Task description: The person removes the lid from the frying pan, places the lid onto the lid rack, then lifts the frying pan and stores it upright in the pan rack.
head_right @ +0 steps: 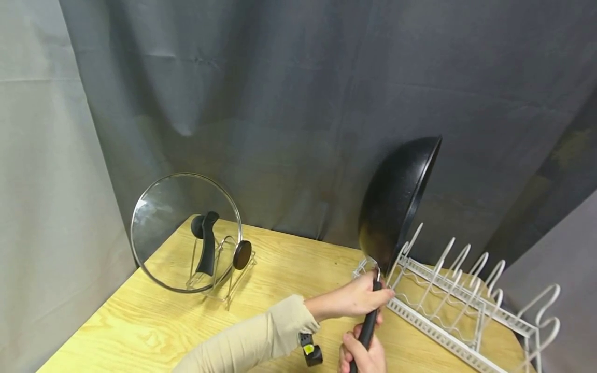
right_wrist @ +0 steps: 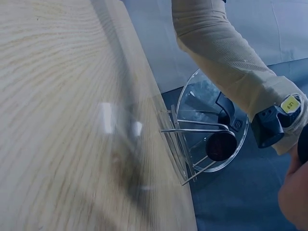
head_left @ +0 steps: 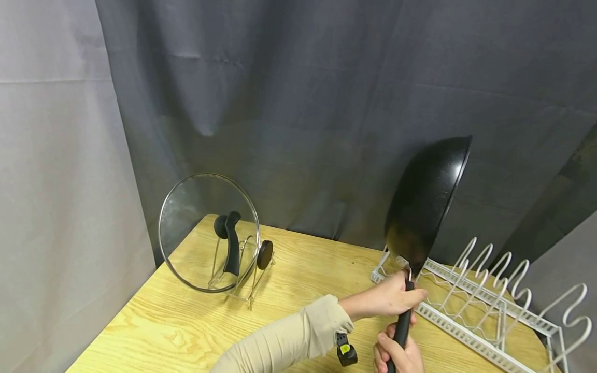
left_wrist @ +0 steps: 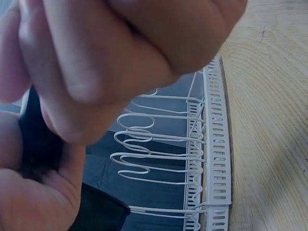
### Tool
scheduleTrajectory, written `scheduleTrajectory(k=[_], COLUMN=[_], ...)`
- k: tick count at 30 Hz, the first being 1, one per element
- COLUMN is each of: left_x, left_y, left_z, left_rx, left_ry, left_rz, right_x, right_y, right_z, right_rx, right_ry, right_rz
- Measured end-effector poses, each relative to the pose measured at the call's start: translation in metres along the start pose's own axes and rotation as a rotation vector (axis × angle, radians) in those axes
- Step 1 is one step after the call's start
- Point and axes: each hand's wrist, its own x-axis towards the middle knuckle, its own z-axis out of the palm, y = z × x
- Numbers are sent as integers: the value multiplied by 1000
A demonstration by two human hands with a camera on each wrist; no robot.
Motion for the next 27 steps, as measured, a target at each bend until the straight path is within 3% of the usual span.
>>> scheduleTrajectory(k=[7, 14, 22, 27], left_x=[-1, -2, -3, -1], left_y=[0, 1, -3, -7], left_z=[3, 4, 9, 10], left_rx=[-19, 85, 79, 69], left_ry=[2, -42, 7, 4], left_rz=[-22, -40, -98, -111], right_x=[-3, -7, -10, -11], right_y=[0, 1, 0, 0], right_z=[1, 1, 0, 0], right_rx=[57, 105, 148, 98], right_ry=[5, 16, -9, 30], right_rz=[48, 83, 108, 149])
